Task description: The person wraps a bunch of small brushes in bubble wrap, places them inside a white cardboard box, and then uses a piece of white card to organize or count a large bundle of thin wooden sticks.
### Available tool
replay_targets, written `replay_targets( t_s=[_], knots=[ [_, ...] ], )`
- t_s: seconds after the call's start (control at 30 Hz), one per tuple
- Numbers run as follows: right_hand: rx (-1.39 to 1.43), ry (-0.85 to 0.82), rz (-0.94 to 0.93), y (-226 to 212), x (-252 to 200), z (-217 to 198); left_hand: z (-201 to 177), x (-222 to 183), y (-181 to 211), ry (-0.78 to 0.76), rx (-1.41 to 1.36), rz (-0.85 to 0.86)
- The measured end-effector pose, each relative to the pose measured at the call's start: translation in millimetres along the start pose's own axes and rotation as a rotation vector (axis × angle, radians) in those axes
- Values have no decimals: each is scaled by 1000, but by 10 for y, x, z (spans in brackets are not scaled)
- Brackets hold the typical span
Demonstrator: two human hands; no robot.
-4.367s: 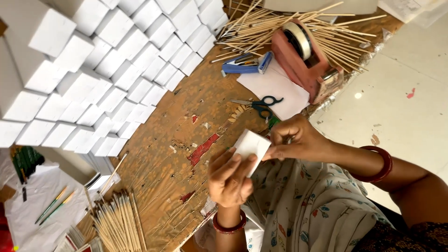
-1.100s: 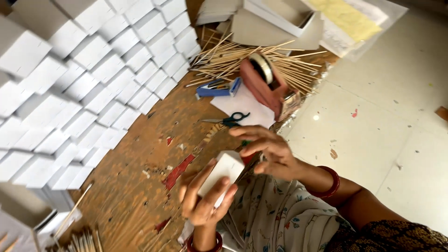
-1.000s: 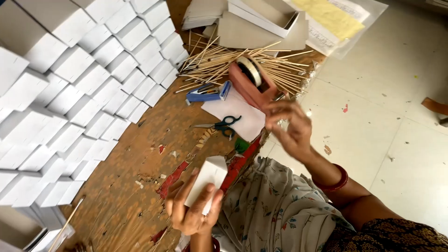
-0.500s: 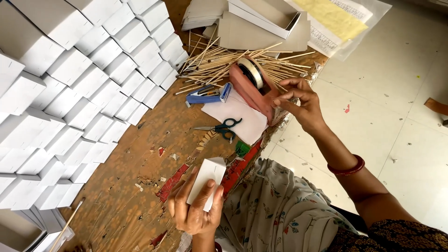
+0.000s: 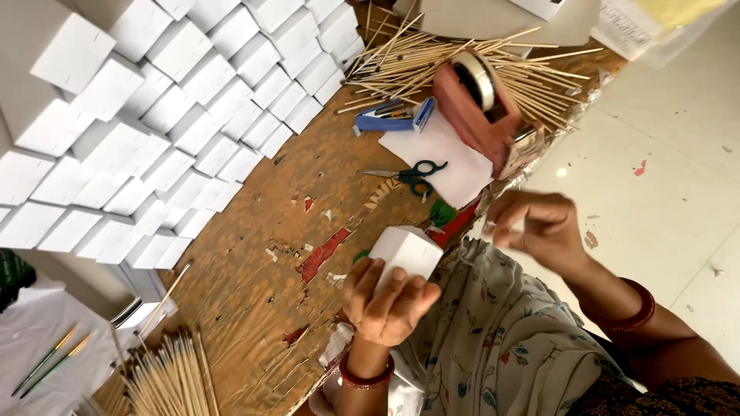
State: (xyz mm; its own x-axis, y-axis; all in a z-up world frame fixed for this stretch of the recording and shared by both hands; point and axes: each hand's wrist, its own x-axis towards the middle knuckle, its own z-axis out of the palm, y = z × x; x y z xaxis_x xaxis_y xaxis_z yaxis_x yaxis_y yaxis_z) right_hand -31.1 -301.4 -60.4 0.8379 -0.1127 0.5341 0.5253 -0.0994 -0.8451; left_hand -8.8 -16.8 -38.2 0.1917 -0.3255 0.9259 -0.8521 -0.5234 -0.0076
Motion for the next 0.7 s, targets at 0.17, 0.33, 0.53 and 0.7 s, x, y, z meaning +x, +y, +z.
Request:
replay_targets(
  t_s=[0.17,0.33,0.53,0.7],
  knots=[
    [548,-428,322,-615,-24,425,9,0,132,69,-149,73],
    [591,-389,587,-424,-211,522,-60,62,191,21,-55,134],
    [291,-443,607,55,9,699,-21,-5,-72,34,-132,-74],
    [-114,-385,60,255,392,1058,-135,7,-188,264,-152,-413]
  ],
)
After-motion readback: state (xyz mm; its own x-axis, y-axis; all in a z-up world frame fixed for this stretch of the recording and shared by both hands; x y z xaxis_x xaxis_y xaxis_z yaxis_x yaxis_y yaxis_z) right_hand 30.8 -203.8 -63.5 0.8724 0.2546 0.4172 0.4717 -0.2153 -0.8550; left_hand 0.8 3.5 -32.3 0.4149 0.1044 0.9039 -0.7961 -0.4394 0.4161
